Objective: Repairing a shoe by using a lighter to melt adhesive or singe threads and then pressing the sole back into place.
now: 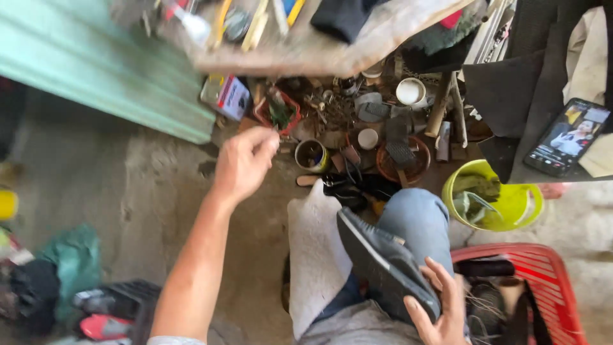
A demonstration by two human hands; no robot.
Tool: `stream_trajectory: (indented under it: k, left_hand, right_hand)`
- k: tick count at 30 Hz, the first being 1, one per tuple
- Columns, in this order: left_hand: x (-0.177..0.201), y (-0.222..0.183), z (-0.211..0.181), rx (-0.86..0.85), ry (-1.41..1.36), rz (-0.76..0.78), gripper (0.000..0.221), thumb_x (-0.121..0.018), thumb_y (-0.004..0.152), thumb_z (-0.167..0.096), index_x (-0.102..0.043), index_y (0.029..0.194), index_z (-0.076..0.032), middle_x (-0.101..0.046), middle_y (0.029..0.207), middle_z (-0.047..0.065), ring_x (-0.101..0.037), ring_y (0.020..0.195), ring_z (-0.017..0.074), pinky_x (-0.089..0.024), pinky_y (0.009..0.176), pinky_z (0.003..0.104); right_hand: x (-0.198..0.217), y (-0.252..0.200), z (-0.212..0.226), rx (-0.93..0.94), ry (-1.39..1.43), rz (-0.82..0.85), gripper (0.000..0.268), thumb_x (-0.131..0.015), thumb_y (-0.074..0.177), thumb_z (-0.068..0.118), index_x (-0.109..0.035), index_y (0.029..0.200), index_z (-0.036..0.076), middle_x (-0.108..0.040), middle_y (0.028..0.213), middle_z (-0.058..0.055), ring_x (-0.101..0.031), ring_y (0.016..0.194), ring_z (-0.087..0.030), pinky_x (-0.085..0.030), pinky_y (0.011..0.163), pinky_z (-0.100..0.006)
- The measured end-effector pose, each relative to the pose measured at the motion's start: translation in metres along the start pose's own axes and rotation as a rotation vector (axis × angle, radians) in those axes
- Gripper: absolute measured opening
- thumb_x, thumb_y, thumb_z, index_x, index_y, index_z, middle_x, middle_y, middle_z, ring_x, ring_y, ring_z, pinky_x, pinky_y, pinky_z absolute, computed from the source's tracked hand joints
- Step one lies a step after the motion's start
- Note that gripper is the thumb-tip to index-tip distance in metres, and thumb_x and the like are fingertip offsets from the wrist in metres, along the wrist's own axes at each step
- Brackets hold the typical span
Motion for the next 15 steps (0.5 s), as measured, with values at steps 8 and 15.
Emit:
stream_trajectory:
  k: [8,15]
  left_hand:
    - [0.010,0.183,-0.011,-0.420,0.415,-0.544,0.026,-0.054,0.101,-0.020,-0.078,0.093,-0.016,-0.060,0.076,0.016,-0.063,0.072,0.0441,-0.046,0.065,0.053]
    - [0.012,0.263,0.015,-0.342,0.533,-0.479,0.036,-0.073,0.102,-0.041,-0.081,0.091,-0.008,-0.071,0.081,0.023,-0.065,0.078,0.0474,-0.044,0.062,0.059]
  right_hand:
    - [-0.021,-0.006,-0.048,-0.456,0.242,0.064,0.093,-0.090,0.057,0.017,-0.060,0.145,0.019,-0.083,0.124,-0.014,-0.078,0.116,-0.022,-0.053,0.104,-0.030]
    - [-0.029,-0.004,-0.051,-0.531,0.265,0.053,0.074,-0.086,0.063,0.035,-0.073,0.133,0.016,-0.090,0.116,-0.015,-0.086,0.110,-0.021,-0.061,0.096,-0.030]
Point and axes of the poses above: each hand's wrist, its own y-axis towards the middle knuckle, its own x-axis out of the back of the hand, z = x × y, the point moved 3 cm from there along y, towards the middle knuckle
